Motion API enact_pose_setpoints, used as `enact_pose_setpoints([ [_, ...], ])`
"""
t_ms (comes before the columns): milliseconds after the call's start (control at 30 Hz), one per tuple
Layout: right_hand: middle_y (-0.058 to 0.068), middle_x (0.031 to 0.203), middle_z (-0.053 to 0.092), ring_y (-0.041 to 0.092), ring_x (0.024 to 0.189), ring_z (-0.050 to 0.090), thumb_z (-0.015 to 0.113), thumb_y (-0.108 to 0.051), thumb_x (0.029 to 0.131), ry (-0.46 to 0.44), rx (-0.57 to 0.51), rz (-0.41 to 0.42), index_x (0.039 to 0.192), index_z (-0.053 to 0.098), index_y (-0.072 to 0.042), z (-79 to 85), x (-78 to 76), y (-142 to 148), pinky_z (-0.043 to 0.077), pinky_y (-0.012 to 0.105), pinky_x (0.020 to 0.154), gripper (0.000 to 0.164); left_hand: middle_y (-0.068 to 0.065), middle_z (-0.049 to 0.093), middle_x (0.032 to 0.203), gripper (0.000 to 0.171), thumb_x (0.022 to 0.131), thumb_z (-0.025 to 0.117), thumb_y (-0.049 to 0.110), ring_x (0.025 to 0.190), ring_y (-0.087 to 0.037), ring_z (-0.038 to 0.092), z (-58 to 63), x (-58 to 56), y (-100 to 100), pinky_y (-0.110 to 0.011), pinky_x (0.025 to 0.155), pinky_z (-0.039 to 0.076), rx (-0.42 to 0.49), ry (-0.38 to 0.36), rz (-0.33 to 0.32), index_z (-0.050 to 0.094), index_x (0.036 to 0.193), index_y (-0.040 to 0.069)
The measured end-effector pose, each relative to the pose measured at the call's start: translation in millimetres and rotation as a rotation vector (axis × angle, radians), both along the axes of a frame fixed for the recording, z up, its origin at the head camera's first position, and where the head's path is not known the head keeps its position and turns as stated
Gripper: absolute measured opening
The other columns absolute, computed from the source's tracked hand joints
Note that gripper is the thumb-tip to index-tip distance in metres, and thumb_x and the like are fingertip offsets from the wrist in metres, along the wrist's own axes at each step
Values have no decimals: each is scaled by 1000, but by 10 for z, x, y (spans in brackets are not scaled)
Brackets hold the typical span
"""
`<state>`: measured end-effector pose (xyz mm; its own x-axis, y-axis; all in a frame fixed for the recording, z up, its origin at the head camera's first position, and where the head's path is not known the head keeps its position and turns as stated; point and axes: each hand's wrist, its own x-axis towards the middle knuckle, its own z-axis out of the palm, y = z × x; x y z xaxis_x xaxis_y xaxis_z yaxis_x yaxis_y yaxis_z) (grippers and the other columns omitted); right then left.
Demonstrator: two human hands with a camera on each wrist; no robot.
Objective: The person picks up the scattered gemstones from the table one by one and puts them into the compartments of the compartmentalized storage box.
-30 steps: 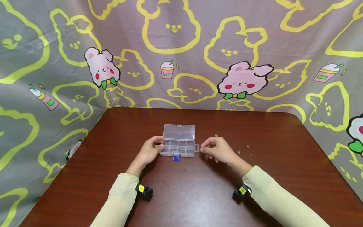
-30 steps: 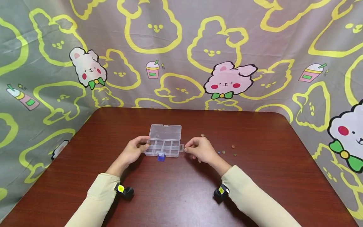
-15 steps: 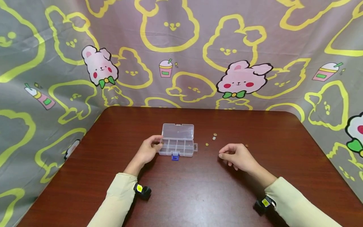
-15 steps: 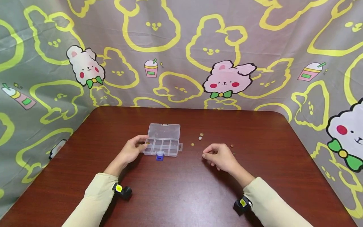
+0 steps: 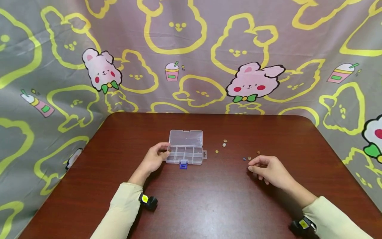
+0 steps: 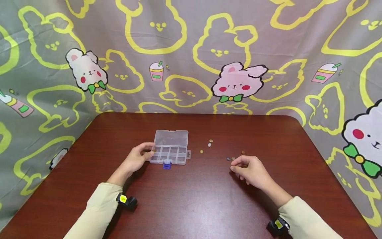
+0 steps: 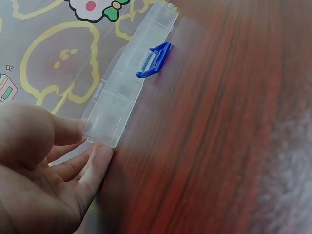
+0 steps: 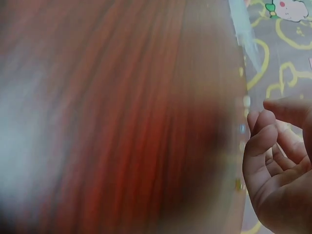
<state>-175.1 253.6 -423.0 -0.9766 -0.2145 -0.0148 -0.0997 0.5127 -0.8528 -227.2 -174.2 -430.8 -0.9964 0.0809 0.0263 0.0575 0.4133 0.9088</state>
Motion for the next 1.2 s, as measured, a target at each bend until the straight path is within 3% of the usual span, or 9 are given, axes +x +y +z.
enact_pose_setpoints([
  [233,9,62,59,16,48,51,76,-12,90,18,46,-40,101,71,-2,17,31,227,44,31,40,15,-25,62,120,33,96,61,-3,88,-25,58,3,-2,-8,-25,72,47,11,4,2,60,129,-4],
  [533,10,65,60,16,49,52,76,-14,90,22,62,-89,104,70,0,15,-77,414,46,32,41,21,-24,62,120,34,96,61,-3,89,-23,58,-12,-2,-5,-25,72,47,7,-9,8,61,130,-3],
  [1200,9,71,63,15,53,54,75,-14,90,-11,47,-76,112,68,4,-34,-237,538,46,30,42,29,-25,63,118,33,96,61,-4,88,-25,59,-16,10,1,-26,72,47,11,9,10,61,129,-5],
])
